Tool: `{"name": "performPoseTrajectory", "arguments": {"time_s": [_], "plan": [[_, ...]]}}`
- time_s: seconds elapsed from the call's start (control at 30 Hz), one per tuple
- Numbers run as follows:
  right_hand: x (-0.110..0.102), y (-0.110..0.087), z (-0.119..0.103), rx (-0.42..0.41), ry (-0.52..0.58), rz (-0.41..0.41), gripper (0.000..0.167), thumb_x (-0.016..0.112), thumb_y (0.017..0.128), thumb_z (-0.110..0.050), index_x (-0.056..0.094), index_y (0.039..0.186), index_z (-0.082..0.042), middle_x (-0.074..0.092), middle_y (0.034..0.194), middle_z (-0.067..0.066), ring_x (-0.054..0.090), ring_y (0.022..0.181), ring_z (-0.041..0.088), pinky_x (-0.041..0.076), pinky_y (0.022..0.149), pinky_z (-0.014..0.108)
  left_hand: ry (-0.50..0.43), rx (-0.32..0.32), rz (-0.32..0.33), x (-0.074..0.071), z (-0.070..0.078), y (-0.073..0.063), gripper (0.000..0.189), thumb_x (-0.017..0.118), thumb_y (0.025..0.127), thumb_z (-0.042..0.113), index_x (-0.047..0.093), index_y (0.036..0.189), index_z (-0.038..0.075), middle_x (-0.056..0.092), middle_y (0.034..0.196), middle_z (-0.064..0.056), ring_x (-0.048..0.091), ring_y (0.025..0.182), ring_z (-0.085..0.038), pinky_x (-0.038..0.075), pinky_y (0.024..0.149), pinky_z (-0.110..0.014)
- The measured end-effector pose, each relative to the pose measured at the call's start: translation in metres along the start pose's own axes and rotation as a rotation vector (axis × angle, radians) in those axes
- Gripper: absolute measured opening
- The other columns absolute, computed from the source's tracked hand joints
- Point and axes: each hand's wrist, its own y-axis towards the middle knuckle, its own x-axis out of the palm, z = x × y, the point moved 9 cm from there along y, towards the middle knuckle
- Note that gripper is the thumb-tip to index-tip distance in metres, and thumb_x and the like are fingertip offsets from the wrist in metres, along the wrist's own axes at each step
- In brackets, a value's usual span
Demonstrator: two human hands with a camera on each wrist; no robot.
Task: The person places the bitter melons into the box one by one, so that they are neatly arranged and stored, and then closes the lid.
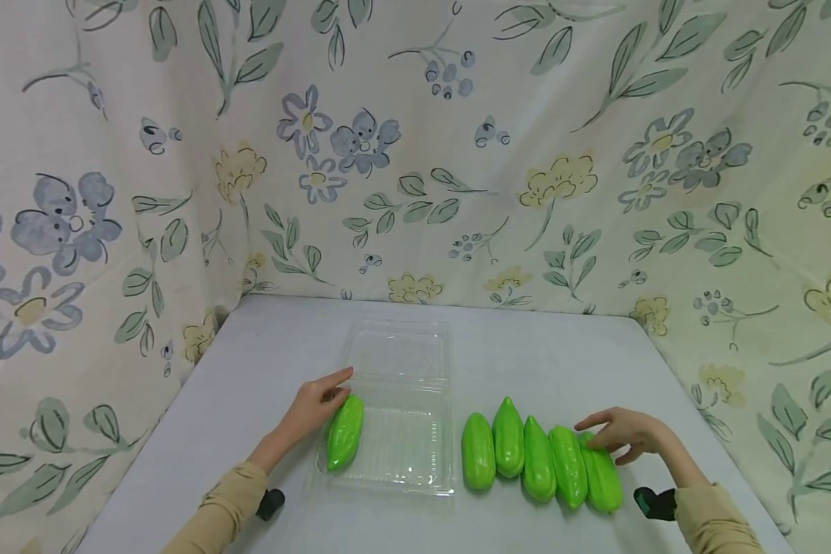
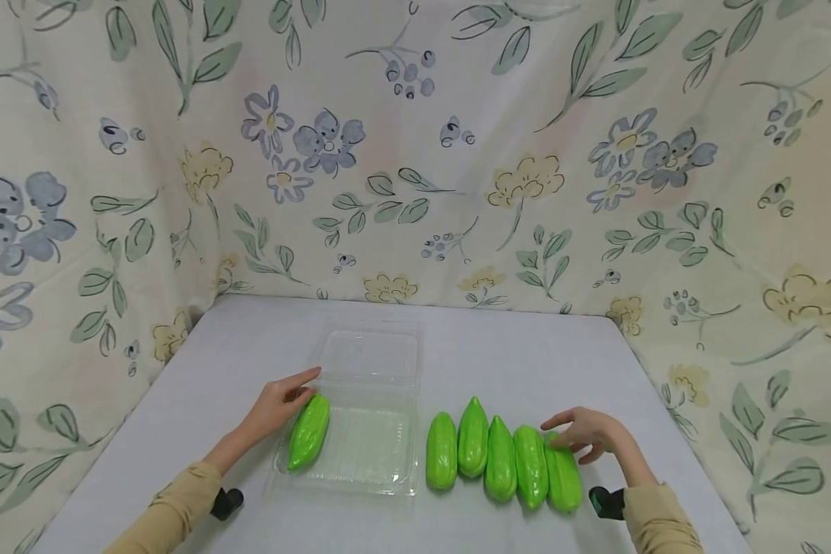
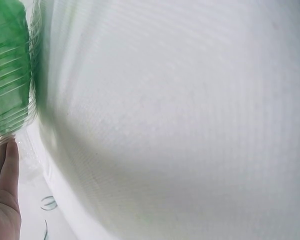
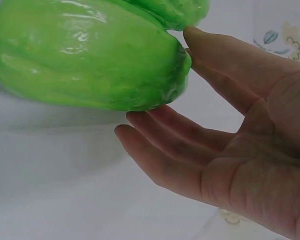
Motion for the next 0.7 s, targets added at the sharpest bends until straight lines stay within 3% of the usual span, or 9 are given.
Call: {"name": "performPoseTrajectory", "arguments": {"time_s": [0.7], "plan": [[0.0020,0.0082,0.0037,-0.027,-0.028,-0.045,0.043,0.067,0.087,-0.015,0.058,0.125,0.003,0.066,0.103,0.009,0.065,0.084,0.016,0.058,0.071,0.036,-0.005,0.005,-0.001,0.0019,-0.0045,-0.0003,0.040,0.063,0.091,0.010,0.057,0.129,0.000,0.059,0.130,-0.015,0.067,0.103,-0.028,0.057,0.084,-0.036]]}}
